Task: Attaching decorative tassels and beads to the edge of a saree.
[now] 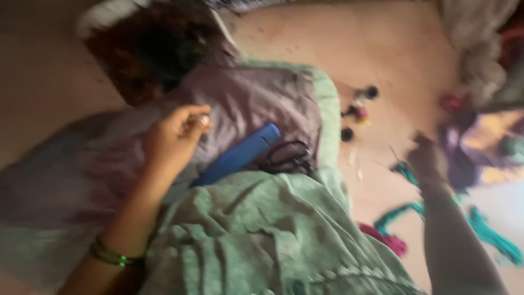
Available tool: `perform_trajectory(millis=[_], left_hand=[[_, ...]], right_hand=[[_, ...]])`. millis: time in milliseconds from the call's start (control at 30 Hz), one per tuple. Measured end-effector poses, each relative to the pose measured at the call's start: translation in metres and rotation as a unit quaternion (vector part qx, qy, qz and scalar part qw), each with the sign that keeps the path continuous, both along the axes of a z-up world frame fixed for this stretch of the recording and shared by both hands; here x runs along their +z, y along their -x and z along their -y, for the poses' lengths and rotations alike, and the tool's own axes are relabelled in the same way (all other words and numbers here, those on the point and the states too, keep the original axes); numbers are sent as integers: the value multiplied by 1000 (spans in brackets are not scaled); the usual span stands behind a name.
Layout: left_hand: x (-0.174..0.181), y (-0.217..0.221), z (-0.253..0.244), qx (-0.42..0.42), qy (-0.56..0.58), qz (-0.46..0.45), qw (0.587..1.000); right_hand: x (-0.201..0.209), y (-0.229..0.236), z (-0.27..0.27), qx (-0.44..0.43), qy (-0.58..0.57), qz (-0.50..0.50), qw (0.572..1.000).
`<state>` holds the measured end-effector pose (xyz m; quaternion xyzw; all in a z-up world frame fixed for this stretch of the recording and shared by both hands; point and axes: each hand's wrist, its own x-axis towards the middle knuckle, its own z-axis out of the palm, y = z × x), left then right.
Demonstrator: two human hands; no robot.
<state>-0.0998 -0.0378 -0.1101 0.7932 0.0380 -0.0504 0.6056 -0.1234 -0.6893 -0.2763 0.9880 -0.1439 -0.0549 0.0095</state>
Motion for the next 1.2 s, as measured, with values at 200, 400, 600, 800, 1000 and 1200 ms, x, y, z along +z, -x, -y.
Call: perform_trajectory(millis=[200,400,600,800,1000,1200], left_hand=[[24,4,14,-27,-55,77,995],[-4,35,-17,28,-133,131,982],[-1,39,-13,23,-107,139,984],[20,10,22,-66,-62,127,988],[52,14,71,-178,0,384,906],[63,38,49,-223,-45,319,920]], right_hand=[[-58,-15,10,140,70,-77,985],[-55,-7,27,98,73,-153,981],[-18,-19,-126,175,-41,-150,972],[173,4,-245,154,-119,-91,977],[284,17,-345,152,-188,-21,970],[133,-27,-306,205,-269,27,941]])
